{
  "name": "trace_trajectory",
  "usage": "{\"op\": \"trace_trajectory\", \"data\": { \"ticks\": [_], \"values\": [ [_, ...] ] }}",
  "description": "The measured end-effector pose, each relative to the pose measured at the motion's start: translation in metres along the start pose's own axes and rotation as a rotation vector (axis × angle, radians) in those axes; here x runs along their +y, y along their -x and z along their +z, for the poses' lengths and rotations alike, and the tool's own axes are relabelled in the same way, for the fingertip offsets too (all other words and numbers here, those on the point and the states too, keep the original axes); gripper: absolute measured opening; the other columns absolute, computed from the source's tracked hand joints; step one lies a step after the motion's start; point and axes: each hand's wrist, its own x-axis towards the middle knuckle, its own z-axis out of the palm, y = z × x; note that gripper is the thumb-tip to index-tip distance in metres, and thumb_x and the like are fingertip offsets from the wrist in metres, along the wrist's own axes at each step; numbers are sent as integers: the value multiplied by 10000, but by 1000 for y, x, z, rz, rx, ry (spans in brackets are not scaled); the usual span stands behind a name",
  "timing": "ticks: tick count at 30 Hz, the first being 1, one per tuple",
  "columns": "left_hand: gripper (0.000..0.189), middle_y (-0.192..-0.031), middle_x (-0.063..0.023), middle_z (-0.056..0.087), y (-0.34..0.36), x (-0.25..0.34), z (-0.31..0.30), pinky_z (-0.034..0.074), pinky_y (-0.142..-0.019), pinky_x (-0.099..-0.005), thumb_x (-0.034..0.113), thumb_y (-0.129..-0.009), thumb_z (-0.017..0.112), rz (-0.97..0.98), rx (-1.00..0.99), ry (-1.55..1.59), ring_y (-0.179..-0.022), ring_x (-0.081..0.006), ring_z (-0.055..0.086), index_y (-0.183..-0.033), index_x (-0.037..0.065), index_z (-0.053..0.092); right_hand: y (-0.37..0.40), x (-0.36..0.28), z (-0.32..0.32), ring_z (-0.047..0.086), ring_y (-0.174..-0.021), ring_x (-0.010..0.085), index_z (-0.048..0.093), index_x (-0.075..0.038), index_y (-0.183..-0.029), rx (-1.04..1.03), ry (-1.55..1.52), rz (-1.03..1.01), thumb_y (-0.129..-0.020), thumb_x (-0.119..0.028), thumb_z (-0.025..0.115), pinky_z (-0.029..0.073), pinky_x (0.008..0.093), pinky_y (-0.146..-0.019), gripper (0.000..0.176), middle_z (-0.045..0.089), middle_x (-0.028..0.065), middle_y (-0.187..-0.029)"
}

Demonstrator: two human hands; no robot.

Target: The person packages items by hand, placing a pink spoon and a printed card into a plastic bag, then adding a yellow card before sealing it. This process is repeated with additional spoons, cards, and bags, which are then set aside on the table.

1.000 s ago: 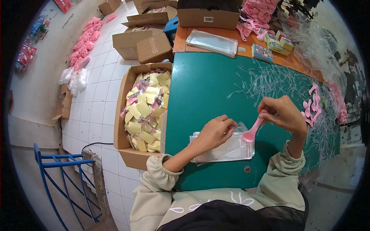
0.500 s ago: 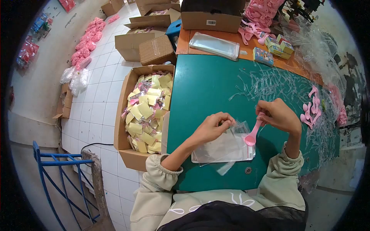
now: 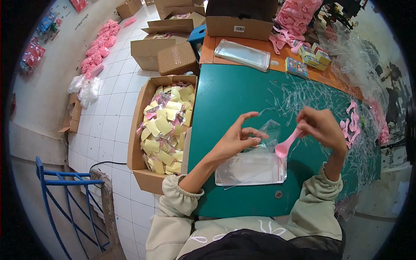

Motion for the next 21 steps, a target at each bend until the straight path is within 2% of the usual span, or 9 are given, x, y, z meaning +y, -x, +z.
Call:
{"op": "trace_trajectory", "data": {
  "ticks": [2,7,10,16,21],
  "values": [
    [672,-1012,-124,635,0,3,0,450,-802,-288,102,-828,649,-10,0,-7,-926,-143,568,-1381,93,267,2,1,-2,663,-656,139,541,22,-871,142,-88,31,-843,-50,599,521,251,-571,97,644,90,-695],
    [660,-1011,-102,640,1,5,-3,423,-859,-301,128,-831,650,-54,13,-38,-958,-132,565,-1377,71,284,1,-5,-1,657,-672,134,541,33,-889,229,-156,72,-853,-41,590,527,239,-583,96,642,90,-729],
    [550,-991,-86,645,0,3,0,414,-863,-280,148,-846,642,6,67,-57,-960,-121,567,-1322,41,387,1,-9,0,656,-672,135,542,33,-894,236,-181,70,-855,-40,588,528,237,-583,95,643,92,-736],
    [221,-923,-74,658,-1,0,2,463,-804,-248,151,-873,616,-6,57,-69,-872,-124,611,-1021,-13,611,0,-14,3,647,-666,127,549,27,-912,363,-214,13,-861,-45,585,525,233,-583,95,639,82,-744],
    [172,-875,-68,651,-1,-9,0,467,-774,-241,162,-865,627,20,68,-89,-822,-115,605,-929,3,621,-2,-16,10,636,-676,120,561,9,-951,558,-338,-93,-869,-64,588,520,232,-597,113,638,66,-767]
  ]
}}
